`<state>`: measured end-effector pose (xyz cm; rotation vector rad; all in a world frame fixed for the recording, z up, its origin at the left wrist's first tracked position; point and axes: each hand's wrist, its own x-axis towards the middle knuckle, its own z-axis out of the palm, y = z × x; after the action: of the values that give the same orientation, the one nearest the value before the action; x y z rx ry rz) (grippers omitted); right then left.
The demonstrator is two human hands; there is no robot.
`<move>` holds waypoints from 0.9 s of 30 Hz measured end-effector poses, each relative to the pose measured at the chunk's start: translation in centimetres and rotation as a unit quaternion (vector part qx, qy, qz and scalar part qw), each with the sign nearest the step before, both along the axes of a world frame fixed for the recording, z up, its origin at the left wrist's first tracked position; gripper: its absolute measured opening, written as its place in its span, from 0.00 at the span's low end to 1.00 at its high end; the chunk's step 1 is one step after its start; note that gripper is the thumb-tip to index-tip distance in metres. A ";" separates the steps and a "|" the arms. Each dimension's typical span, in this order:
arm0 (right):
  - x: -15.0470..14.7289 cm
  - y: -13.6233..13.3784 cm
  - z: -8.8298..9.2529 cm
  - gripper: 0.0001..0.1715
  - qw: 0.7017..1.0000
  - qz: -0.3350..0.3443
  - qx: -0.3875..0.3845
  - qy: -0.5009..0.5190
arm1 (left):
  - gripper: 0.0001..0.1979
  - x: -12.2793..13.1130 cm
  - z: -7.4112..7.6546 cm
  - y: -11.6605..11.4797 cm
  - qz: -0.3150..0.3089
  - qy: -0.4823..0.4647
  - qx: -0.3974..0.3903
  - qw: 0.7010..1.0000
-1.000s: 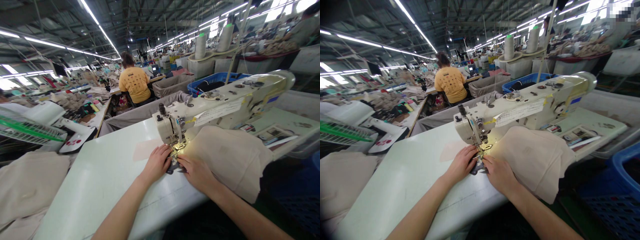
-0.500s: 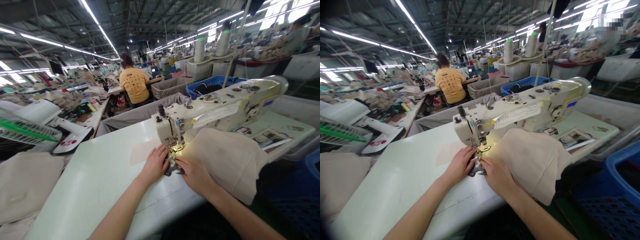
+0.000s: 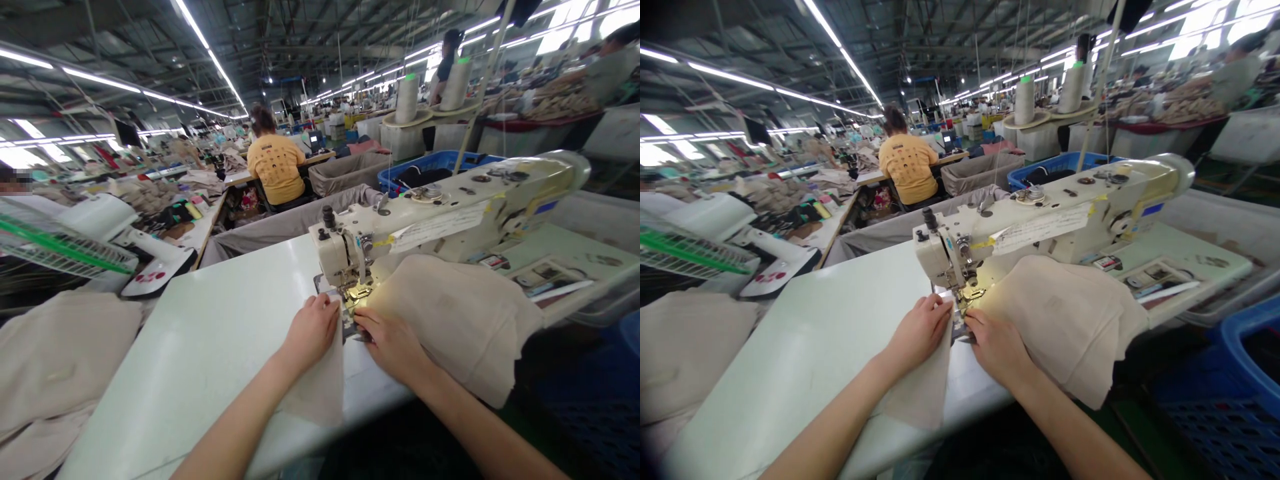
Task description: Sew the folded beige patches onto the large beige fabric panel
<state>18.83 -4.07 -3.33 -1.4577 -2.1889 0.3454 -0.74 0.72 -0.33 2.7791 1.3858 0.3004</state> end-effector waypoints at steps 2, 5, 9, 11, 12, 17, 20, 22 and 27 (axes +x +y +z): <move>0.2 0.0 0.0 0.21 1.000 0.004 0.002 0.020 | 0.13 0.1 -0.3 -0.5 -0.034 -0.024 -0.029 0.999; 0.5 -0.2 0.2 0.17 0.999 0.018 0.001 0.030 | 0.11 0.6 -0.7 -1.0 -0.046 -0.016 -0.038 0.998; 0.7 -0.7 0.5 0.18 0.999 0.031 -0.016 -0.006 | 0.09 1.6 -0.8 -1.4 -0.035 0.007 0.003 0.999; 0.9 -0.7 0.5 0.21 0.999 0.033 -0.022 -0.019 | 0.10 1.9 -0.8 -1.5 -0.032 0.008 0.019 0.999; 0.9 -0.6 0.5 0.22 0.999 0.033 -0.023 -0.023 | 0.10 2.0 -0.8 -1.5 -0.031 0.008 0.023 0.999; 1.2 -0.2 0.3 0.24 0.999 0.037 -0.020 -0.022 | 0.10 2.1 -0.9 -1.4 -0.032 0.001 0.028 0.999; 1.2 -0.1 0.5 0.23 0.999 0.039 -0.021 -0.018 | 0.11 2.1 -1.0 -1.3 -0.029 -0.002 0.031 0.999; 1.1 -0.1 0.6 0.22 0.999 0.038 -0.023 -0.020 | 0.11 2.0 -1.1 -1.3 -0.028 -0.004 0.033 0.999; 1.1 -0.3 0.7 0.23 0.998 0.037 -0.028 -0.032 | 0.12 2.0 -1.3 -1.5 -0.022 -0.003 0.031 0.999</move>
<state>19.88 -4.34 -2.60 -1.4382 -2.3055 0.3936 1.29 -0.73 -1.65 2.8510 1.3349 0.3544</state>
